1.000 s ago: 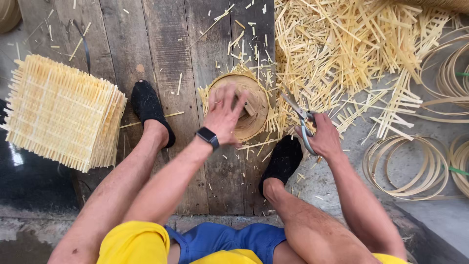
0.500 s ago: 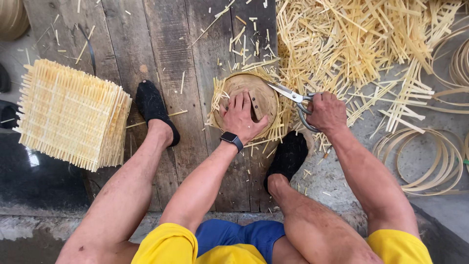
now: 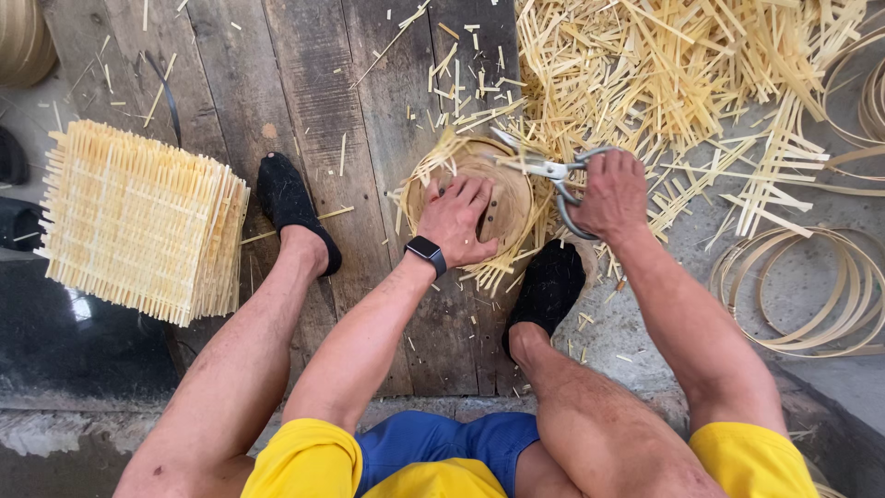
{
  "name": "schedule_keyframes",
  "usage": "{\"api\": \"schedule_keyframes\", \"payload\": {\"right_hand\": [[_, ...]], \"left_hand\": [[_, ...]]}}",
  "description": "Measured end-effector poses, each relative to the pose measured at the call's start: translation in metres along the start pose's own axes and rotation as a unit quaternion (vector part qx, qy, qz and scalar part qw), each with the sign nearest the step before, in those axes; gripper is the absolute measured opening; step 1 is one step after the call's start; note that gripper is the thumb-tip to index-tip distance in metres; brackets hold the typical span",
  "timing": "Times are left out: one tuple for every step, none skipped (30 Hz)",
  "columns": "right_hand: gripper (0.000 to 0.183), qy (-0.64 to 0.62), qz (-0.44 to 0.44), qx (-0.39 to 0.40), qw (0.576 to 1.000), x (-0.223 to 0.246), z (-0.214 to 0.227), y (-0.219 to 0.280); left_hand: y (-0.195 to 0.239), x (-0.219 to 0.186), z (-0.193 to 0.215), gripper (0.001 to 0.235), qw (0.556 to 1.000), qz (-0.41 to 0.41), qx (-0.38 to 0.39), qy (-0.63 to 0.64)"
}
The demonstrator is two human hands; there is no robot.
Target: The person weaves a circular bamboo mat by placing a bamboo ring onto a pre-woven square mat, then uses shears to trim the excess bamboo strips around the ring. The person repeats this process multiple times, stacking the finished circular mats.
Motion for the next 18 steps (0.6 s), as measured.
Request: {"api": "schedule_keyframes", "payload": {"right_hand": [[0.052, -0.003, -0.004, 0.002, 1.000, 0.001, -0.004, 0.000], [0.045, -0.006, -0.009, 0.004, 1.000, 0.000, -0.007, 0.000], [0.039, -0.010, -0.013, 0.005, 1.000, 0.001, -0.009, 0.000], [0.035, -0.029, -0.018, 0.081, 0.996, -0.002, -0.021, 0.003], [0.033, -0.047, -0.020, 0.155, 0.987, -0.004, -0.032, 0.004], [0.034, -0.065, -0.021, 0.228, 0.971, -0.007, -0.041, 0.009], [0.032, -0.065, -0.020, 0.198, 0.978, -0.009, -0.033, 0.007], [0.031, -0.065, -0.019, 0.168, 0.984, -0.009, -0.026, 0.006], [0.031, -0.064, -0.018, 0.137, 0.988, -0.010, -0.018, 0.004], [0.036, -0.050, -0.007, 0.097, 0.994, -0.007, -0.009, 0.001], [0.042, -0.037, 0.003, 0.055, 0.998, -0.004, 0.000, -0.002], [0.049, -0.024, 0.014, 0.014, 1.000, 0.002, 0.007, -0.006], [0.043, -0.021, 0.009, 0.031, 0.999, 0.006, 0.004, -0.009], [0.038, -0.018, 0.004, 0.048, 0.999, 0.008, 0.001, -0.010], [0.033, -0.016, 0.000, 0.065, 0.998, 0.009, -0.003, -0.011], [0.035, -0.035, -0.006, 0.126, 0.991, 0.007, -0.012, -0.009], [0.038, -0.054, -0.010, 0.184, 0.981, 0.005, -0.022, -0.008], [0.043, -0.073, -0.013, 0.242, 0.967, 0.000, -0.030, -0.005]], "left_hand": [[0.000, -0.002, -0.001, 0.097, 1.000, -0.019, 0.006, 0.000], [0.001, -0.004, -0.002, 0.096, 0.999, -0.038, 0.012, 0.000], [0.002, -0.003, -0.003, 0.096, 0.999, -0.047, 0.023, -0.007], [0.003, -0.002, -0.004, 0.095, 0.998, -0.056, 0.035, -0.013], [0.003, -0.001, -0.004, 0.095, 0.997, -0.065, 0.045, -0.020], [0.002, -0.002, -0.005, 0.096, 0.994, -0.083, 0.058, -0.030], [0.002, -0.002, -0.006, 0.097, 0.992, -0.100, 0.071, -0.040], [0.004, -0.003, -0.007, 0.098, 0.988, -0.117, 0.085, -0.049], [0.003, -0.003, -0.006, 0.097, 0.988, -0.122, 0.083, -0.050], [0.002, -0.004, -0.005, 0.097, 0.987, -0.126, 0.080, -0.051], [0.001, -0.004, -0.003, 0.097, 0.987, -0.131, 0.077, -0.053], [-0.001, -0.004, -0.006, 0.098, 0.983, -0.140, 0.103, -0.061], [0.000, -0.005, -0.010, 0.098, 0.978, -0.148, 0.130, -0.069], [0.003, -0.006, -0.015, 0.099, 0.972, -0.156, 0.156, -0.077], [0.005, -0.008, -0.016, 0.101, 0.968, -0.161, 0.148, -0.123], [0.008, -0.011, -0.017, 0.103, 0.962, -0.165, 0.139, -0.168], [0.009, -0.013, -0.018, 0.106, 0.953, -0.169, 0.128, -0.215], [0.008, -0.009, -0.003, 0.106, 0.986, -0.081, 0.028, -0.142]]}}
Point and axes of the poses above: each hand's wrist, its own y-axis away from the middle knuckle, its own z-axis out of the back of the hand, x = y × z, the point moved 8 cm from there along -y, towards the middle knuckle, and after that the axes turned 2 degrees about y, right-handed, at the moved point
